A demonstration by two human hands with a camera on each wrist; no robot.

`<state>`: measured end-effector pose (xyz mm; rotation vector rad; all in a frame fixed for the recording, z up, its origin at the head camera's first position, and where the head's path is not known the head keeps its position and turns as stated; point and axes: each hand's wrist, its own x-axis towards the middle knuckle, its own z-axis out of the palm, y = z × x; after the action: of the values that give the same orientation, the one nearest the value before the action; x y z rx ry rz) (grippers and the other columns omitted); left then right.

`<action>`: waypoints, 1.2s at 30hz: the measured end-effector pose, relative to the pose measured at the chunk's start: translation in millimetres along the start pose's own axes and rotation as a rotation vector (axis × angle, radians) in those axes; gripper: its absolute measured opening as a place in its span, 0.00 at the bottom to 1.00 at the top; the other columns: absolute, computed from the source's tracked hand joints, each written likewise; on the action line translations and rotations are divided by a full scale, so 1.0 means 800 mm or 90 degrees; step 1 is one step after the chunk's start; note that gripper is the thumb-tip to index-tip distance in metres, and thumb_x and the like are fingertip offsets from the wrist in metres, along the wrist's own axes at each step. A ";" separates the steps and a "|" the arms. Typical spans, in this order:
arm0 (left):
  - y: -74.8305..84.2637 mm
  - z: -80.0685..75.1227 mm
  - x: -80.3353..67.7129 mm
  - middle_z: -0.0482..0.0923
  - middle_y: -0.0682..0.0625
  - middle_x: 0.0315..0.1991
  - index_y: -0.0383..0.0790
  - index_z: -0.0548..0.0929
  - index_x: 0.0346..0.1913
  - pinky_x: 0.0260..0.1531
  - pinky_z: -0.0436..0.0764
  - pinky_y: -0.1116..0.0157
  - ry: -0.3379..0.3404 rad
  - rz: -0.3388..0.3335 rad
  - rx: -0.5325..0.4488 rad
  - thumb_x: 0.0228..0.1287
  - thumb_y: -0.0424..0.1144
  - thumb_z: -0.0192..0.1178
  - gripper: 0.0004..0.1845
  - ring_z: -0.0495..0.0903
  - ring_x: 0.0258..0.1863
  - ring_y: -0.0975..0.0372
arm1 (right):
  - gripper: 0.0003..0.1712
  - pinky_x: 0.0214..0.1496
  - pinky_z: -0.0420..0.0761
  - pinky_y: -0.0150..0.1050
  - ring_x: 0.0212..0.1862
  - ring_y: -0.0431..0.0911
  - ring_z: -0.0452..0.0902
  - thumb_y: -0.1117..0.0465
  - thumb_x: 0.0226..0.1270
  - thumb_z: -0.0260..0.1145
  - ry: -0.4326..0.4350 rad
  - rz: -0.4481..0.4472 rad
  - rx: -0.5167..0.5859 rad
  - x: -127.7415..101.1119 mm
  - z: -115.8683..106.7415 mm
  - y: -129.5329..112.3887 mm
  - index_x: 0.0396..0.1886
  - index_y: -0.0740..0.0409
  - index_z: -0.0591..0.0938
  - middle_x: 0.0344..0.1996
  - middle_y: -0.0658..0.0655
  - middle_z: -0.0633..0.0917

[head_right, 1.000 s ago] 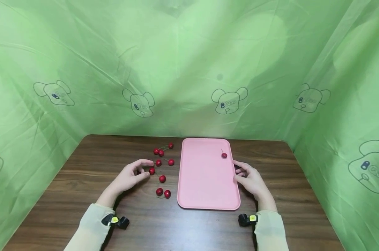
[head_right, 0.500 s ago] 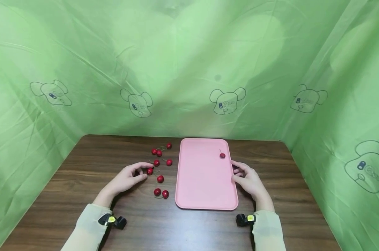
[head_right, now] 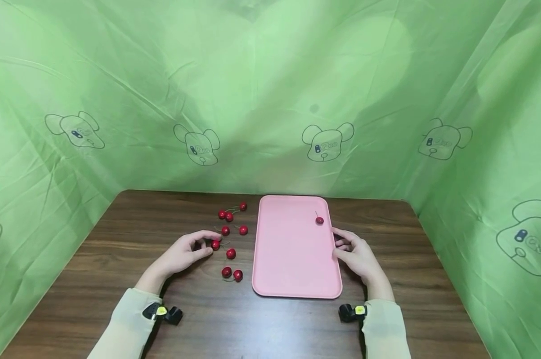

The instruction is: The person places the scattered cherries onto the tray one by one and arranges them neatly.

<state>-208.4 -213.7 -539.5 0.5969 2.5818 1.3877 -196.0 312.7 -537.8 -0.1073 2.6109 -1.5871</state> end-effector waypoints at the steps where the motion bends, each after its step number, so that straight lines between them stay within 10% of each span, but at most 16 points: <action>1: 0.000 0.000 0.000 0.83 0.55 0.39 0.53 0.86 0.67 0.39 0.78 0.62 -0.001 -0.001 0.001 0.76 0.35 0.69 0.21 0.80 0.38 0.58 | 0.38 0.48 0.84 0.32 0.49 0.45 0.83 0.71 0.67 0.73 -0.001 0.001 0.000 0.000 0.000 0.000 0.78 0.57 0.78 0.54 0.67 0.86; 36: 0.000 0.000 0.000 0.83 0.55 0.38 0.52 0.91 0.56 0.41 0.76 0.62 0.027 0.032 0.034 0.67 0.42 0.79 0.16 0.79 0.39 0.61 | 0.39 0.47 0.83 0.30 0.48 0.43 0.83 0.72 0.67 0.74 -0.005 -0.022 0.033 0.001 0.000 0.001 0.78 0.62 0.77 0.55 0.70 0.85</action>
<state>-208.7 -213.7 -539.1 0.6516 2.6629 1.3652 -196.6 313.1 -538.9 -0.1555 2.5724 -1.6612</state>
